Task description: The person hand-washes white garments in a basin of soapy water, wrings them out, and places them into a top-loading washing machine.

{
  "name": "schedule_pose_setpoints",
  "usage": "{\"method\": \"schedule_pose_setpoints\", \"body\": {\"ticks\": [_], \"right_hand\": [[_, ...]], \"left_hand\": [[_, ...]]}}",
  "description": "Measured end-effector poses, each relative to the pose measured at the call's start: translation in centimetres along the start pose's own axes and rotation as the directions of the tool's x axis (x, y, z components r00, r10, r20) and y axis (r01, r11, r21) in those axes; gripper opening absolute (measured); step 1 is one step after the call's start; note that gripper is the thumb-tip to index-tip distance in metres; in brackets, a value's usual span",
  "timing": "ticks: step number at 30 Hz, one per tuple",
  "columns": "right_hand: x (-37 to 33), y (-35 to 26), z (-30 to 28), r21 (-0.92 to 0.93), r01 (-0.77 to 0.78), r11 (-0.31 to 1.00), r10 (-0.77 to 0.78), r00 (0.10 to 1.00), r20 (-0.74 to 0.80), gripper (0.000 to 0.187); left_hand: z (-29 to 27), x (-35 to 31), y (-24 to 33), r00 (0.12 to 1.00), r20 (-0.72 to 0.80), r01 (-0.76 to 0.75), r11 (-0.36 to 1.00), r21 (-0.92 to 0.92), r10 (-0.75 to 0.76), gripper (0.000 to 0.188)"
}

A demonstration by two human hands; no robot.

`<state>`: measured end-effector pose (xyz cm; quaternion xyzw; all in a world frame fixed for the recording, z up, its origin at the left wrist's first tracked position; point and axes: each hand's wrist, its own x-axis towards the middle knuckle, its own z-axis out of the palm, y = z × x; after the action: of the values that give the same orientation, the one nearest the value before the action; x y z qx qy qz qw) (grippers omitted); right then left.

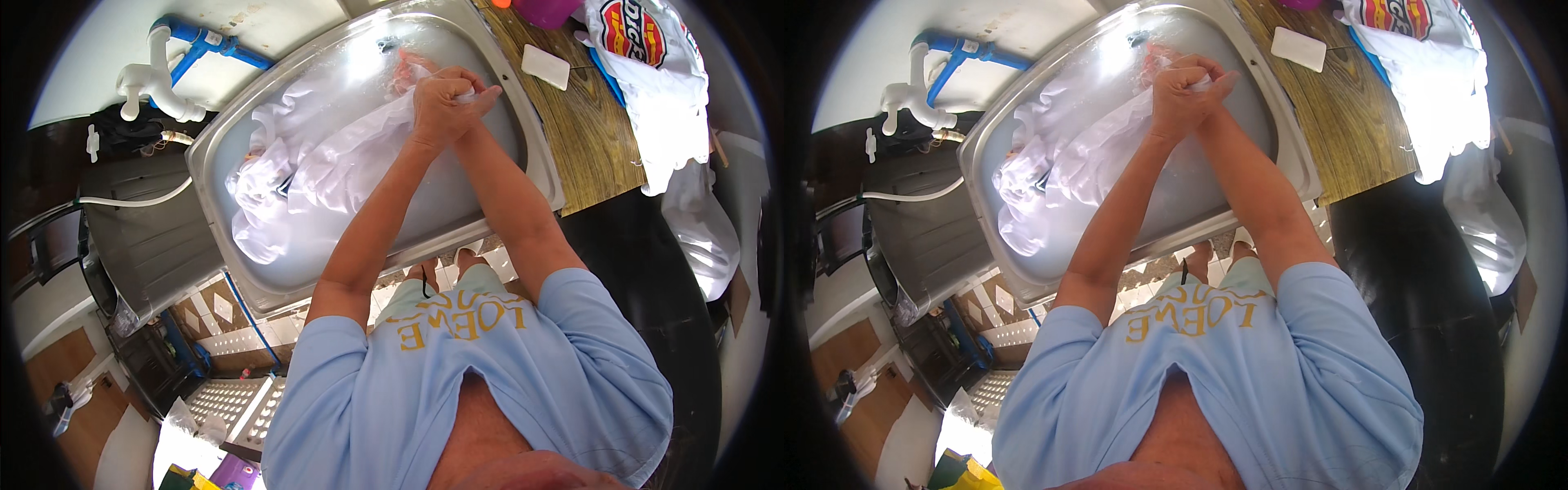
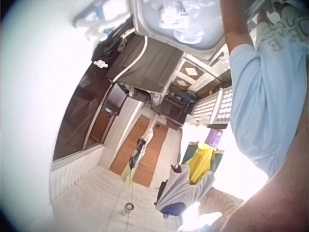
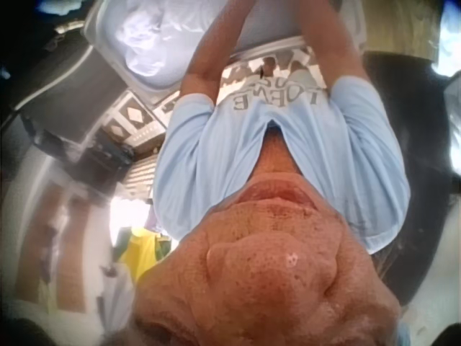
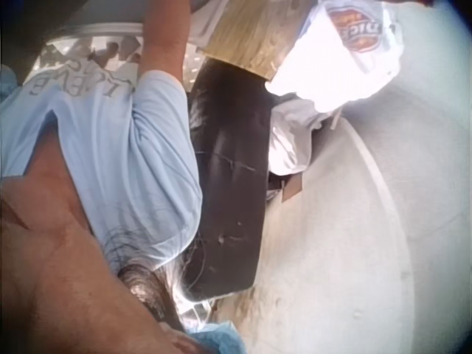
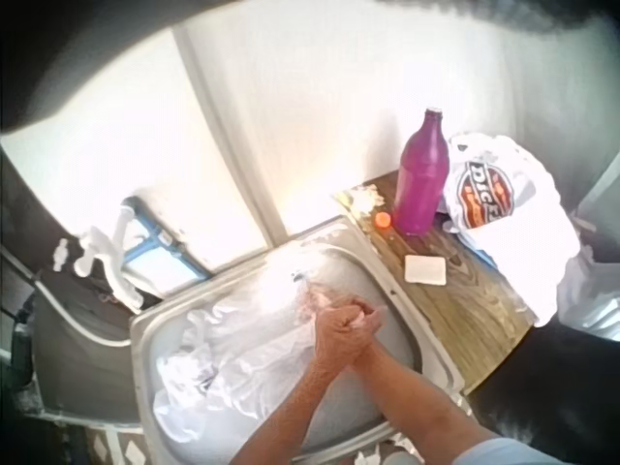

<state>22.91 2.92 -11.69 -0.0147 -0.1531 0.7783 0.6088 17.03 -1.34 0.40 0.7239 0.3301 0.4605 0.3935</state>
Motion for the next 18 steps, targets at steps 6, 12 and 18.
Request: {"method": "schedule_pose_setpoints", "body": {"ticks": [6,12,18], "right_hand": [[1.5,0.6,13.2,-0.34,-0.329,0.881,-0.102,0.569,-0.816,0.018],[0.6,0.0,3.6,0.338,-0.056,0.94,0.012,0.991,0.132,0.03],[1.6,-0.3,13.8,-0.241,-0.166,0.956,-0.103,0.582,-0.807,0.036]], "left_hand": [[-5.3,4.0,-5.2,0.918,-0.268,0.3,0.954,-0.019,-0.294,0.036],[-3.6,4.6,-6.3,0.954,-0.294,0.027,0.959,0.282,0.06,0.036],[-10.2,3.3,-5.4,0.816,-0.428,0.343,0.921,-0.183,-0.389,0.047]]}}
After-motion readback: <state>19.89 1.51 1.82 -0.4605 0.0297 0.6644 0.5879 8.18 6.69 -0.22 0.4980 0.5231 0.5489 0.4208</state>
